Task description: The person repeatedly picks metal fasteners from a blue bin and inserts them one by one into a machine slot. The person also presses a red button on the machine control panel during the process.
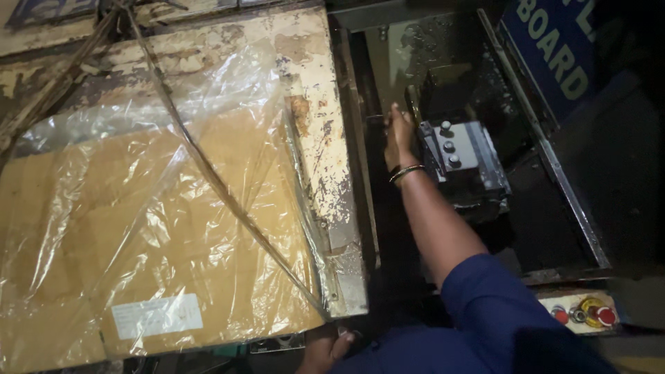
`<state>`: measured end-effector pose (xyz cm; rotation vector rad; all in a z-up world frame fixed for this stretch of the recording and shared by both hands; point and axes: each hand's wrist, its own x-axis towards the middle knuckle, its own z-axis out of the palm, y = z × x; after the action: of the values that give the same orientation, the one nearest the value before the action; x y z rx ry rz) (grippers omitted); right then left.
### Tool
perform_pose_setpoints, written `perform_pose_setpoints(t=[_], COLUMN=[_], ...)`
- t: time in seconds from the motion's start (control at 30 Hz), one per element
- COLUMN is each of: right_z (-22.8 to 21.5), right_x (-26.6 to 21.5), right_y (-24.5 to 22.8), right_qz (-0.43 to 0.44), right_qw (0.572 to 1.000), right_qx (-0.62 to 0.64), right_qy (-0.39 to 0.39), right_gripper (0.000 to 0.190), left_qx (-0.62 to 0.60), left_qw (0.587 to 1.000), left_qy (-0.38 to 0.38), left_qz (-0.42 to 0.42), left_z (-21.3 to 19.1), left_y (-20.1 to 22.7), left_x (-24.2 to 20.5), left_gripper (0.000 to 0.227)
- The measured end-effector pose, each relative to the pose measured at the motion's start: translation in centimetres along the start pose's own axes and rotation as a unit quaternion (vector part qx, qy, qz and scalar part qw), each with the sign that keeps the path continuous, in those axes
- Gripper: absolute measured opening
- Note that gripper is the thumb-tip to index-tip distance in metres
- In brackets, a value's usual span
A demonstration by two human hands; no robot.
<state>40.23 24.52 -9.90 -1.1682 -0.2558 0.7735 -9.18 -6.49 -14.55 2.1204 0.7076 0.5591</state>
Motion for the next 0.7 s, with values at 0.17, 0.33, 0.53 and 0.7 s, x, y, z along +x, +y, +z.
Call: perform_pose_setpoints(t=[0.17, 0.33, 0.53, 0.7], right_z=[-0.1, 0.7, 0.5, 0.8], right_x=[-4.7, -9.8, -12.4, -9.9], right_y=[-3.0, -7.3, -6.6, -5.1], right_qz=[-0.109, -0.035, -0.149, -0.154], right_qw=[0.987, 0.997, 0.968, 0.97], right_qx=[-0.086, -0.071, -0.137, -0.023], right_qy=[-0.078, -0.023, -0.149, -0.189], right_gripper=[0.029, 0.029, 0.041, 0.049], left_qx=[0.085, 0.308, 0.413, 0.396], left_qw=[0.993, 0.93, 0.882, 0.884], left_qy=[0.076, 0.167, 0.14, 0.122], left_qz=[-0.03, -0.116, -0.178, -0.216], left_z=[-2.2, -7.1, -9.1, -10.3], left_y=[-1.9, -3.9, -4.8, -5.2], left_x=[-2.5, -6.0, -6.5, -5.6], left_gripper=[0.047, 0.072, 0.082, 0.077])
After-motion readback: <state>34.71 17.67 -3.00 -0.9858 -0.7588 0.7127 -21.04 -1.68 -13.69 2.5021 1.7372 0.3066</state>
